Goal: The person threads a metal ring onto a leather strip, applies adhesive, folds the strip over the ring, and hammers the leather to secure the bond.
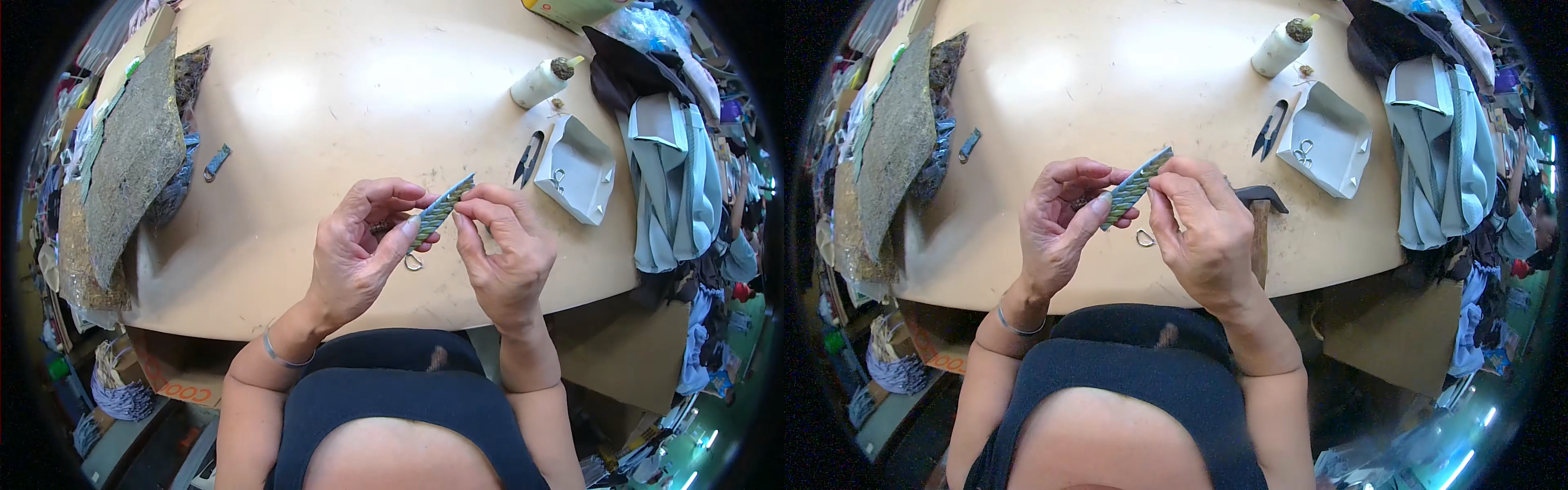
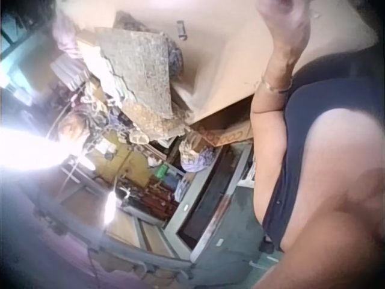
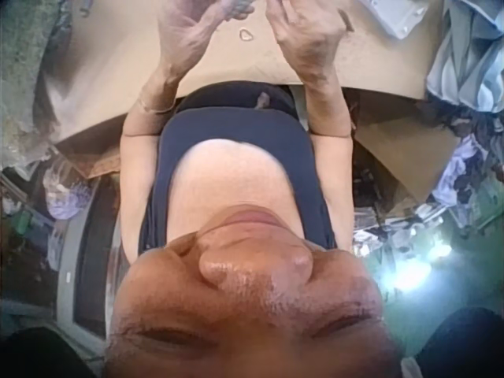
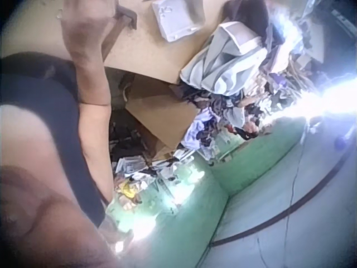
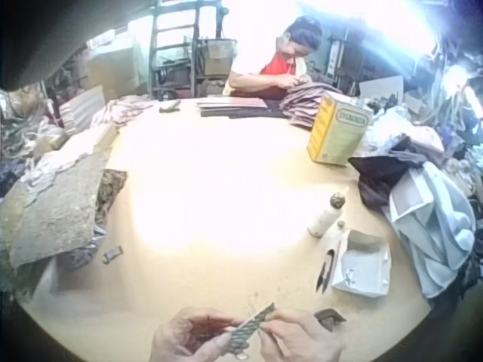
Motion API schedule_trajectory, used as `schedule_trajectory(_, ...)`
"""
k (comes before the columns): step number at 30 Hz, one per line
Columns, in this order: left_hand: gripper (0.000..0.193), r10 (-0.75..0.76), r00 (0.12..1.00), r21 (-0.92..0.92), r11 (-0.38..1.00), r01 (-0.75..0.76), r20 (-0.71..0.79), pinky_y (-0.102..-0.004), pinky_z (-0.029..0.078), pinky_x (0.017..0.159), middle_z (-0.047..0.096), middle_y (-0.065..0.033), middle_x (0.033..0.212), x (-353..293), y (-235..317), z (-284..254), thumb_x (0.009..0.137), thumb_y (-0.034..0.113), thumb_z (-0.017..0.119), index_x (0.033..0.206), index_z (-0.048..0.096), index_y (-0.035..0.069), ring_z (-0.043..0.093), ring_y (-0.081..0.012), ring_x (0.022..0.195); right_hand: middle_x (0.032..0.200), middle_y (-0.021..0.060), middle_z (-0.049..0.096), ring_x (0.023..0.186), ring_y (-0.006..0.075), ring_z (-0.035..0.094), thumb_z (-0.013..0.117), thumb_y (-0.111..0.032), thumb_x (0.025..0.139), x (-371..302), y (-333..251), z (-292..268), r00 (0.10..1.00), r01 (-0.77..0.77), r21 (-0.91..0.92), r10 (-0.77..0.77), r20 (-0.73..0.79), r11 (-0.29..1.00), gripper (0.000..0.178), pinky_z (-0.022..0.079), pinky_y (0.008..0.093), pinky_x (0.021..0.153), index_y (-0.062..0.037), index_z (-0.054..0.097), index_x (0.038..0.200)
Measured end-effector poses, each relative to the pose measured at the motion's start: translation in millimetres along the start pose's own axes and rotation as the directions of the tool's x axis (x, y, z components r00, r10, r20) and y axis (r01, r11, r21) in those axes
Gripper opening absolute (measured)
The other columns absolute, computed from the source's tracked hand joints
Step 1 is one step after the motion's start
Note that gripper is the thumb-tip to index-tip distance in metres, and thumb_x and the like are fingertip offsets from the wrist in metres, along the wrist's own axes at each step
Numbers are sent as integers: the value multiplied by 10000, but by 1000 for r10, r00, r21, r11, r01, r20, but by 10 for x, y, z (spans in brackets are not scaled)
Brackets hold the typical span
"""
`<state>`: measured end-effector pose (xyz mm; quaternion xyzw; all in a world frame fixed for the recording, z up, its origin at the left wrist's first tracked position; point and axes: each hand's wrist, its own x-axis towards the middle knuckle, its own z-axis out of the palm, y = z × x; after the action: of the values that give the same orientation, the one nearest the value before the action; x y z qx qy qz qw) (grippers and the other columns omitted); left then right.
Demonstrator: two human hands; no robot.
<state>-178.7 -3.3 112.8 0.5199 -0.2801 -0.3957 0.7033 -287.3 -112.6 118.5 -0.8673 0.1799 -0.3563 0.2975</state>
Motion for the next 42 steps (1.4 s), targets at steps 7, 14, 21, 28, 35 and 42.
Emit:
schedule_trajectory(7,234,18,1000,-37,999,-17,5,-279,515,721,558,-150,962,-13,-16,-8,824,-45,472,1051,421,-28,593,-177,801,835,121,556,673,256,572,607,83,624,-29,-7,102,990,125,-156,-132,-39,980,187,472,306,593,15,559,791)
schedule_trajectory(14,237,-34,999,-65,997,33,-11,-293,520,688,555,-189,973,-8,13,-58,829,-16,458,1060,408,-6,607,-207,769,770,113,570,665,209,572,551,83,615,-28,74,-185,979,-203,377,177,102,904,153,458,264,625,5,544,747)
schedule_trajectory(21,244,-33,999,-54,998,34,30,-312,524,714,539,-216,1023,-4,-32,-13,830,-11,459,1065,398,4,595,-221,837,800,102,564,693,162,551,557,93,661,3,6,-221,987,-158,201,155,32,967,99,443,252,636,26,565,734)
schedule_trajectory(28,250,41,998,10,999,-41,56,-301,519,740,540,-186,1045,-39,-69,29,828,-39,468,1068,405,-4,580,-196,878,812,95,556,657,220,576,626,67,645,24,-7,-41,997,-80,49,80,2,996,158,465,288,562,-6,563,770)
schedule_trajectory(35,244,91,995,32,995,-92,29,-271,512,757,562,-144,1013,-42,-82,51,819,-54,483,1055,432,-20,579,-163,870,780,79,575,653,172,571,617,79,654,57,-36,17,999,-49,-53,48,-24,997,122,455,251,575,-6,590,739)
schedule_trajectory(42,259,62,998,-28,998,-62,19,-278,510,736,566,-152,999,-49,-63,26,825,-46,475,1075,416,-17,591,-171,834,822,102,574,687,195,581,574,96,622,54,52,-11,990,-140,209,142,1,968,133,464,260,616,3,547,714)
